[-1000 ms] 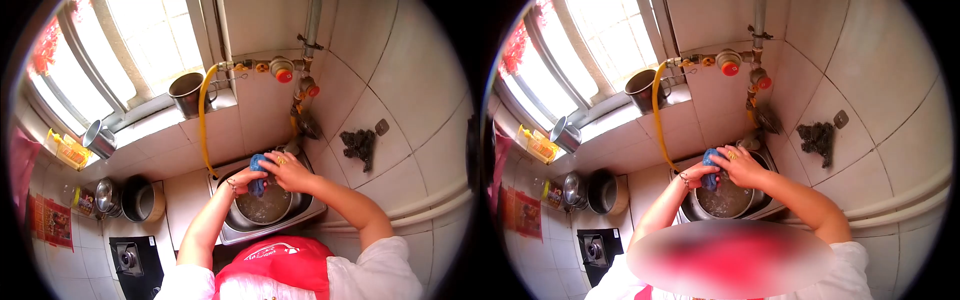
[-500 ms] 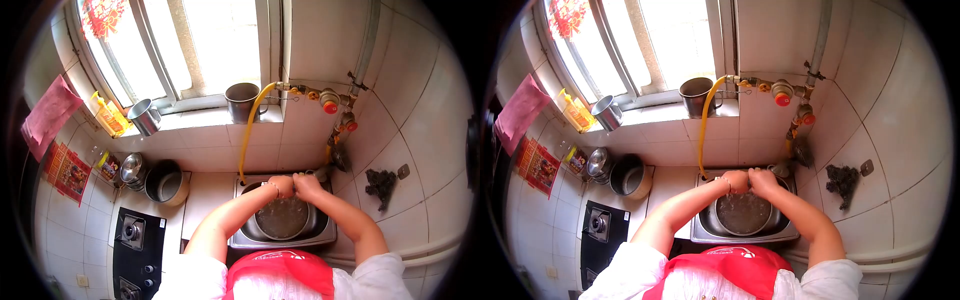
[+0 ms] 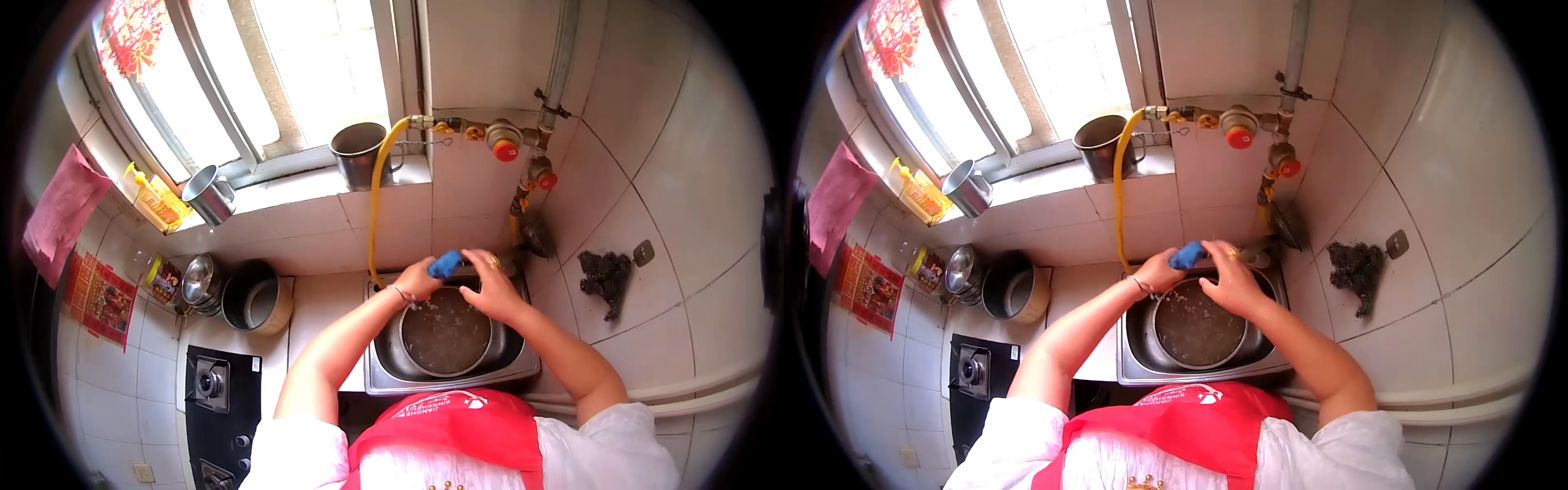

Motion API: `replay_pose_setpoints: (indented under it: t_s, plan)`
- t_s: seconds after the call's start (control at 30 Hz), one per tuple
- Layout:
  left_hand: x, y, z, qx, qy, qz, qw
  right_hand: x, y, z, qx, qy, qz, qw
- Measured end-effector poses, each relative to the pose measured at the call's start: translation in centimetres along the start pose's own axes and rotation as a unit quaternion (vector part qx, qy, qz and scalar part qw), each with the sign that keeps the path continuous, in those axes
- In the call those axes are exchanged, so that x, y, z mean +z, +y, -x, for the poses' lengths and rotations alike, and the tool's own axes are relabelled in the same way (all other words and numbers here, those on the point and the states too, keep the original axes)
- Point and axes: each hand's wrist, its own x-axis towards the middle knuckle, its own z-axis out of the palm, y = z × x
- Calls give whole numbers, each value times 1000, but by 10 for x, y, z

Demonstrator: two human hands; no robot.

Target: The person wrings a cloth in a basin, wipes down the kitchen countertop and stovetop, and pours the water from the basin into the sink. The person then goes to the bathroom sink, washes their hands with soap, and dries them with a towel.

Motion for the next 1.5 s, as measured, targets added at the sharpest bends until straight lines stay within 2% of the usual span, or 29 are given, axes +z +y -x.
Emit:
replay_pose_setpoints:
  t_s: [0.03,0.1,0.17,0.27,0.33,0.4,0.47,0.53,0.6,0.63,0.67,0.73,0.77,0.8,0.87,0.9,0.93,0.97,1.0,1.03,1.07,1.1,1.2,1.23,1.27,1.33,1.37,1.4,1.5]
  plan:
    - [-5,5,3,-91,-37,122,988,-4,-3,1,-127,-15,160,979]
    - [-10,20,7,-116,-142,193,964,-4,-7,-2,-232,-39,305,923]
    - [-6,32,10,-142,-259,218,930,-4,-3,-7,-275,-44,356,892]
    - [4,46,13,-184,-342,239,890,7,21,-15,-328,-37,269,905]
    - [16,20,-2,-200,-327,167,908,17,31,-15,-252,-80,314,912]
    - [25,13,-4,26,-206,-132,969,28,35,-11,-228,-63,287,928]
    - [27,17,0,-35,-189,-213,958,36,30,-7,-39,-130,262,956]
    - [25,19,9,76,-57,-369,925,48,31,0,14,-111,200,973]
    - [21,24,14,103,-55,-414,903,63,38,5,55,-64,1,996]
    - [19,25,14,138,-53,-428,891,68,35,9,152,-93,-114,977]
    - [18,25,15,172,-51,-442,879,66,36,12,153,-93,-114,977]
    - [15,23,17,220,-36,-436,872,47,20,16,355,-193,-410,818]
    - [12,22,18,267,-19,-430,862,37,12,15,364,-224,-470,772]
    - [11,22,21,269,-15,-432,861,32,10,15,360,-223,-469,775]
    - [11,21,29,259,61,-379,886,25,10,13,375,-214,-587,685]
    - [11,7,23,260,95,-331,902,21,11,10,373,-177,-551,725]
    - [13,-10,17,263,97,-333,900,16,7,7,364,-124,-421,821]
    - [16,-28,12,210,95,-248,941,16,10,6,185,-69,-238,951]
    - [16,-35,10,155,93,-161,970,14,7,5,41,-80,-78,993]
    - [2,2,20,-97,-32,14,995,11,4,4,-98,-42,90,990]
    - [-3,10,22,-97,-31,14,995,10,1,5,-172,-74,193,963]
    - [-7,15,25,-160,-122,165,966,9,-2,5,-252,-92,284,921]
    - [0,35,42,-232,-250,328,881,9,1,3,-353,-60,308,881]
    - [5,41,45,-234,-289,277,886,10,3,-3,-406,-56,293,864]
    - [9,43,45,-235,-327,224,888,13,2,-3,-404,-57,292,865]
    - [18,21,33,-231,-313,201,899,19,-2,-4,-261,-162,339,889]
    - [24,12,30,-102,-231,29,967,29,8,-7,-286,-104,320,897]
    - [27,13,30,33,-136,-146,979,37,11,-9,-286,-106,319,897]
    - [27,15,25,-55,-108,-233,965,55,18,-8,-78,-114,231,963]
